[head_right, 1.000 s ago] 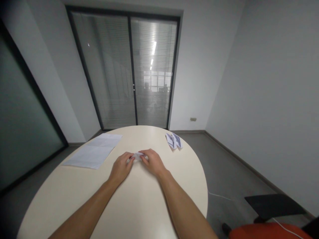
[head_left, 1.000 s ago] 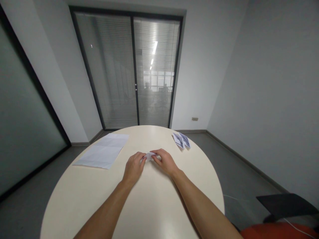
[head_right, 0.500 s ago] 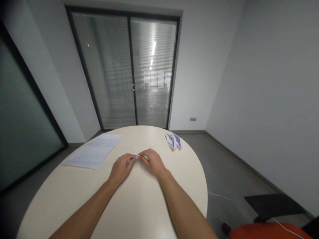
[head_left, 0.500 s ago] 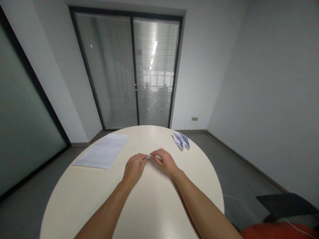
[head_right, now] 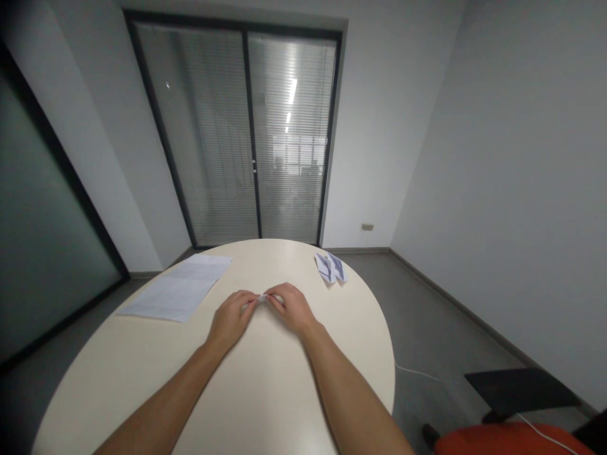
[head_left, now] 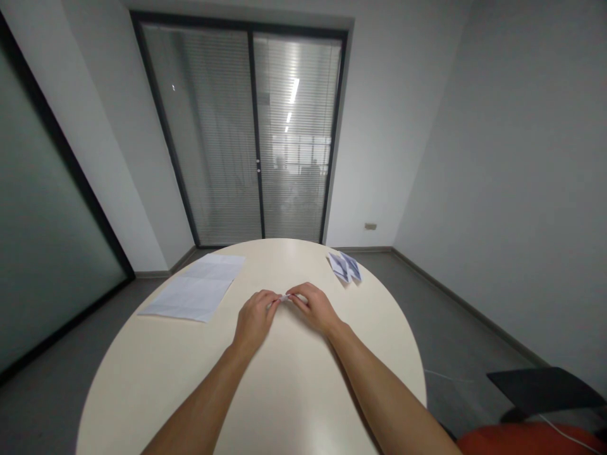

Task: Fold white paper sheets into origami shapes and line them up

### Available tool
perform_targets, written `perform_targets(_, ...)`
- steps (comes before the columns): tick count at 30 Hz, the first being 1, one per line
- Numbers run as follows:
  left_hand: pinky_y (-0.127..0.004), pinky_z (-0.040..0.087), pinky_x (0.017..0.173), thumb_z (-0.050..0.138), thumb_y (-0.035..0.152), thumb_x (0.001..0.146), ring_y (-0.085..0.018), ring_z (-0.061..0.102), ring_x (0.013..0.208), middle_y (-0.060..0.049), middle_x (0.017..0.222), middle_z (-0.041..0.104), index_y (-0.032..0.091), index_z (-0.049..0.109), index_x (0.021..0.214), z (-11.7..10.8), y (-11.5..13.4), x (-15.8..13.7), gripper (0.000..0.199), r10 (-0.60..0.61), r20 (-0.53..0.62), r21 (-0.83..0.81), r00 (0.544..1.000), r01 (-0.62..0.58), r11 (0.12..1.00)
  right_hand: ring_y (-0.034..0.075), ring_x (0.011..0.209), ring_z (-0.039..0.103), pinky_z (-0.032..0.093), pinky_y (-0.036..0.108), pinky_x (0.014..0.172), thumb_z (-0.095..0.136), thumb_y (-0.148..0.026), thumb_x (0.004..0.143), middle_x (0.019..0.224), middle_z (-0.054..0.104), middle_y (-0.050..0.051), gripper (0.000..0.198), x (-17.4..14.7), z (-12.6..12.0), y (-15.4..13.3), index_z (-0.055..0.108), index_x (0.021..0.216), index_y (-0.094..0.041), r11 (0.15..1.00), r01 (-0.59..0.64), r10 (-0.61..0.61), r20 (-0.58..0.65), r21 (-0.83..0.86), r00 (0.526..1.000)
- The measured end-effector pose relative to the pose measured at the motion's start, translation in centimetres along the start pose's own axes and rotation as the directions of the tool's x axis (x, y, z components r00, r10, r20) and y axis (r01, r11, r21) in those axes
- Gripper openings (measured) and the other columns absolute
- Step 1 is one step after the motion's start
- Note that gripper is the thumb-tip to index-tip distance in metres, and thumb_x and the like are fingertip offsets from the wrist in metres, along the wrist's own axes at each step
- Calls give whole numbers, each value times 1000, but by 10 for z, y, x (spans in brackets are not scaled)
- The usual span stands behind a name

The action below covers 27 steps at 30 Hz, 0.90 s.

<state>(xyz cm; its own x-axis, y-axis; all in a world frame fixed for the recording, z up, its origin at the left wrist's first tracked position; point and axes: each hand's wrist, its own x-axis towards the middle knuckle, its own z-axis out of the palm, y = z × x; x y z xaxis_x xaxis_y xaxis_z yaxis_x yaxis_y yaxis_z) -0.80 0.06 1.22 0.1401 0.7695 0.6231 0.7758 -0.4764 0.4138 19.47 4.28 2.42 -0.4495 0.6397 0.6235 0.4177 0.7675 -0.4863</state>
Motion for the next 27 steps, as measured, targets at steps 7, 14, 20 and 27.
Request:
perform_targets(7,-33,51,90,53,28,99,-19,64,96,-3,101,72,25,73,105,-1,1,0,20,-3,-10,-9,1000,3,1000,21,99,66,49,36,91,57,-31,100,103,75,5,17,0,1,1,72,104,-24,1000,-1,1,-8,3,1000)
perform_targets(14,-34,50,89,52,29,100,-20,64,97,-3,102,72,24,71,105,-1,2,0,21,-5,-9,-8,1000,5,1000,20,98,66,50,35,91,57,-31,100,102,75,6,17,0,0,-1,71,104,-23,1000,-19,19,-23,8,1000)
perform_targets(20,-35,50,91,51,30,100,-20,64,99,-4,103,72,24,71,105,-1,2,-1,22,-10,-28,-18,1000,9,1000,20,98,66,50,36,91,58,-31,99,102,75,6,16,1,-3,-2,72,102,-23,998,-43,45,-44,50,998)
perform_targets(27,-35,51,93,51,32,100,-21,64,101,-4,104,72,25,72,105,-1,0,-1,23,-13,-50,-28,999,11,1000,21,98,67,51,37,91,58,-35,99,102,75,7,18,1,-3,-2,72,102,-23,996,-62,66,-56,68,996)
